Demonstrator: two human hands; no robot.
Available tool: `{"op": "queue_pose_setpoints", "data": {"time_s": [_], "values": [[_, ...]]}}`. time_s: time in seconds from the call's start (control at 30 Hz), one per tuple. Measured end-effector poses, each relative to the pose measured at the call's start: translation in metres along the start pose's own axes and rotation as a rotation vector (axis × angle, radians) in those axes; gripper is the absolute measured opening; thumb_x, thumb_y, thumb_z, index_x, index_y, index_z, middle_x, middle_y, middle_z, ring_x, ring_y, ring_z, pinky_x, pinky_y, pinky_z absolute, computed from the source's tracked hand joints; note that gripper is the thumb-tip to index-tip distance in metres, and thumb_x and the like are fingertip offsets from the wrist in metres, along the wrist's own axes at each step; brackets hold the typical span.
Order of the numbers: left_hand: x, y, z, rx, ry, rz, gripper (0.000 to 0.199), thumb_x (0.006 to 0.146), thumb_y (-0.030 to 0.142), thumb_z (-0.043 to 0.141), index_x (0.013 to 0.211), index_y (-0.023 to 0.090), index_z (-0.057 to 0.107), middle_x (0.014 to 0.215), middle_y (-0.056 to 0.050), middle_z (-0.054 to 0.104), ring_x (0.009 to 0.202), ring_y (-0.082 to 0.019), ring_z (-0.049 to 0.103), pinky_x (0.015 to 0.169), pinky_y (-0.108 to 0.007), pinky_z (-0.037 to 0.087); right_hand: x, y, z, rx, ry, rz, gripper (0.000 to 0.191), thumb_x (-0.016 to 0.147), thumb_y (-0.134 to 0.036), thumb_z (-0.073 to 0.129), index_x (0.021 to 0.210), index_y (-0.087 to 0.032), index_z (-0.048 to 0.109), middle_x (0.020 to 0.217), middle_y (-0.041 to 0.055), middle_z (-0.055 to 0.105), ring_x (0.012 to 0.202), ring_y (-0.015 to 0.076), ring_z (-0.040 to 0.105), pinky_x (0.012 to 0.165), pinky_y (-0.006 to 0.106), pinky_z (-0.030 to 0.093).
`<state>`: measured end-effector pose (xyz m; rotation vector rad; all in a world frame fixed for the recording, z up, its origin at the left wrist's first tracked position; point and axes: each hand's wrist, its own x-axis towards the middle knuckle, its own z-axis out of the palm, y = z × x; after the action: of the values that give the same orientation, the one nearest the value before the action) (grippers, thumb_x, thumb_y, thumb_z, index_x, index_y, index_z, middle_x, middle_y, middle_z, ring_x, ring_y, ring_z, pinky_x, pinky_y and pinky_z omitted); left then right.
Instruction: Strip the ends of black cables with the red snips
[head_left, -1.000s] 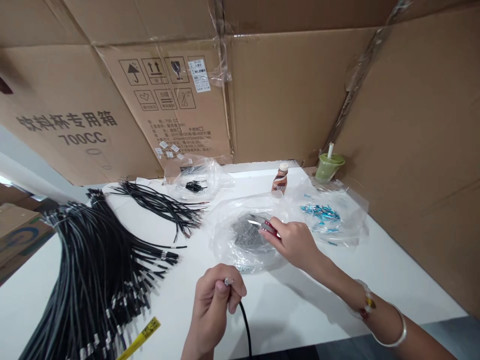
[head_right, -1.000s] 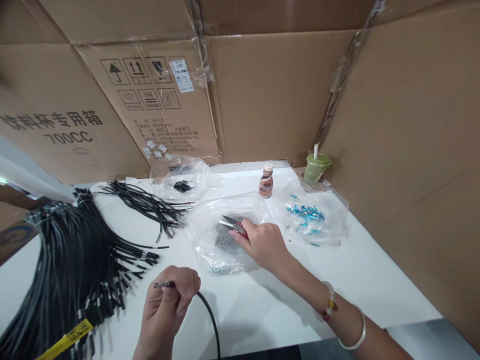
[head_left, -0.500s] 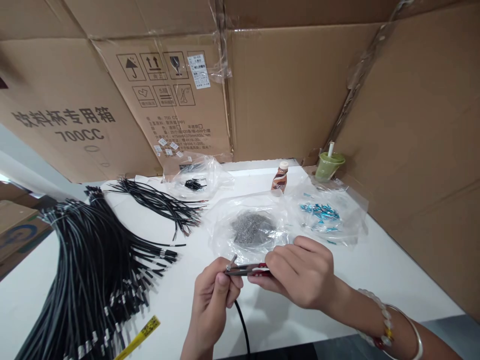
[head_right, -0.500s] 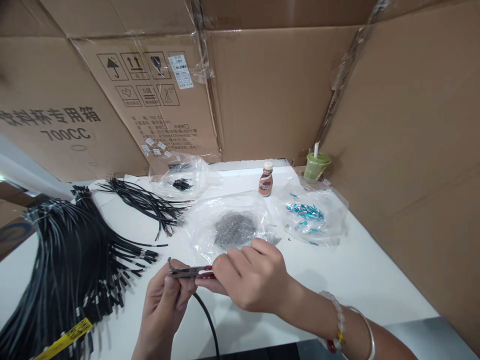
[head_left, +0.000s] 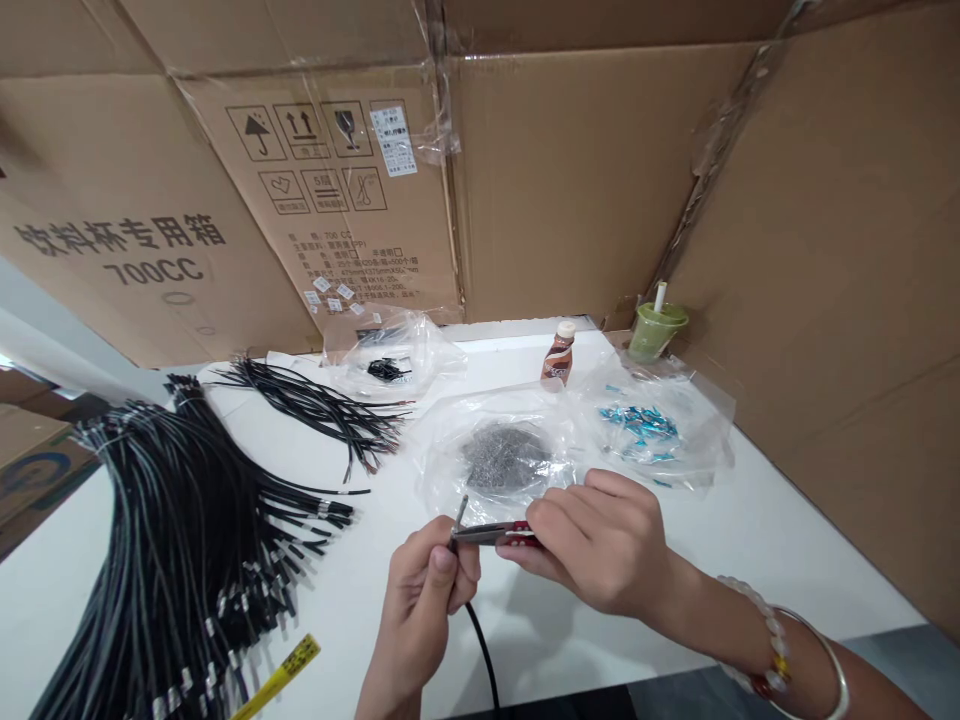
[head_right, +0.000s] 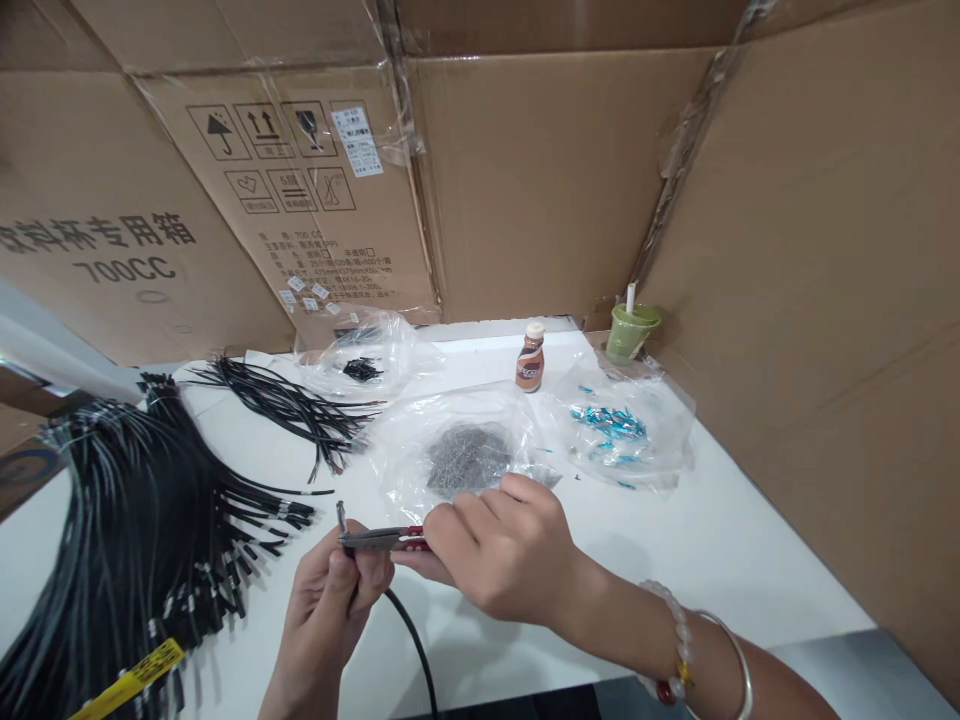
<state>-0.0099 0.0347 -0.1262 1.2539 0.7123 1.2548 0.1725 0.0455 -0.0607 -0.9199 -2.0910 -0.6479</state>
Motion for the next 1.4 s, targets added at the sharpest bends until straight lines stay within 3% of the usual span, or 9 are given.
{"op": "queue_pose_setpoints", "data": {"time_s": [0.5, 0.7, 0.8, 0.87, 0.93, 1.17, 1.3, 1.4], "values": [[0.004, 0.001, -0.003, 0.003, -0.006, -0.051, 0.044, 0.091, 0.052, 0.048, 0.063, 0.017, 0.050, 0.052, 0.005, 0.032, 0.047, -0.007, 0.025, 0.046, -0.024, 0.018, 0.001, 0.000, 0.001, -0.017, -0.027, 0.005, 0.049, 0.101, -0.037, 0.036, 0.056, -0.019, 0.047, 0.044, -0.0044, 0.044, 0.043, 0.0110, 0.033, 0.048, 0.028, 0.024], [0.011, 0.007, 0.001, 0.017, 0.044, -0.103, 0.047, 0.088, 0.057, 0.050, 0.063, 0.017, 0.047, 0.051, 0.007, 0.030, 0.046, -0.006, 0.021, 0.046, -0.023, 0.016, 0.000, 0.006, 0.008, -0.031, -0.037, 0.016, 0.049, 0.101, -0.038, 0.036, 0.059, -0.018, 0.050, 0.044, -0.0041, 0.047, 0.042, 0.0102, 0.037, 0.050, 0.027, 0.024], [0.024, 0.001, 0.006, 0.021, 0.092, -0.181, 0.045, 0.090, 0.056, 0.049, 0.066, 0.018, 0.045, 0.050, 0.009, 0.025, 0.046, -0.005, 0.016, 0.045, -0.021, 0.015, -0.008, 0.018, 0.023, -0.044, -0.295, 0.100, 0.050, 0.100, -0.044, 0.035, 0.065, -0.017, 0.057, 0.046, -0.0018, 0.055, 0.043, 0.0109, 0.046, 0.052, 0.028, 0.022], [0.035, -0.010, 0.008, 0.010, 0.103, -0.249, 0.044, 0.090, 0.056, 0.048, 0.068, 0.018, 0.044, 0.048, 0.011, 0.021, 0.044, -0.004, 0.012, 0.042, -0.020, 0.013, -0.016, 0.029, 0.035, -0.056, -0.534, 0.189, 0.049, 0.099, -0.047, 0.034, 0.073, -0.017, 0.062, 0.049, 0.0013, 0.061, 0.045, 0.0136, 0.053, 0.052, 0.029, 0.020], [0.044, -0.024, 0.011, -0.006, 0.107, -0.328, 0.042, 0.090, 0.055, 0.049, 0.070, 0.018, 0.045, 0.048, 0.012, 0.019, 0.042, -0.004, 0.009, 0.039, -0.019, 0.011, -0.024, 0.038, 0.046, -0.067, -0.675, 0.246, 0.045, 0.098, -0.048, 0.037, 0.082, -0.017, 0.065, 0.055, 0.0037, 0.066, 0.048, 0.0158, 0.057, 0.051, 0.029, 0.018], [0.061, -0.062, 0.014, -0.016, 0.181, -0.526, 0.036, 0.095, 0.045, 0.047, 0.077, 0.014, 0.052, 0.051, 0.012, 0.029, 0.035, -0.001, 0.017, 0.033, -0.016, 0.016, -0.032, 0.053, 0.068, -0.040, -0.906, 0.336, 0.044, 0.098, -0.050, 0.037, 0.085, -0.022, 0.067, 0.074, 0.0056, 0.073, 0.065, 0.0197, 0.068, 0.052, 0.026, 0.024], [0.071, -0.073, 0.010, 0.046, 0.217, -0.534, 0.035, 0.095, 0.045, 0.048, 0.081, 0.013, 0.055, 0.053, 0.010, 0.037, 0.036, -0.001, 0.022, 0.033, -0.015, 0.021, -0.023, 0.055, 0.077, -0.021, -0.959, 0.380, 0.044, 0.098, -0.049, 0.035, 0.088, -0.023, 0.069, 0.081, 0.0063, 0.074, 0.075, 0.0214, 0.070, 0.058, 0.026, 0.033], [0.075, -0.076, 0.008, 0.140, 0.249, -0.463, 0.036, 0.095, 0.045, 0.048, 0.080, 0.013, 0.055, 0.054, 0.009, 0.039, 0.036, -0.002, 0.026, 0.034, -0.016, 0.024, -0.019, 0.054, 0.078, -0.047, -0.962, 0.445, 0.042, 0.098, -0.047, 0.034, 0.092, -0.023, 0.068, 0.083, 0.0059, 0.074, 0.078, 0.0218, 0.070, 0.060, 0.027, 0.037]]}}
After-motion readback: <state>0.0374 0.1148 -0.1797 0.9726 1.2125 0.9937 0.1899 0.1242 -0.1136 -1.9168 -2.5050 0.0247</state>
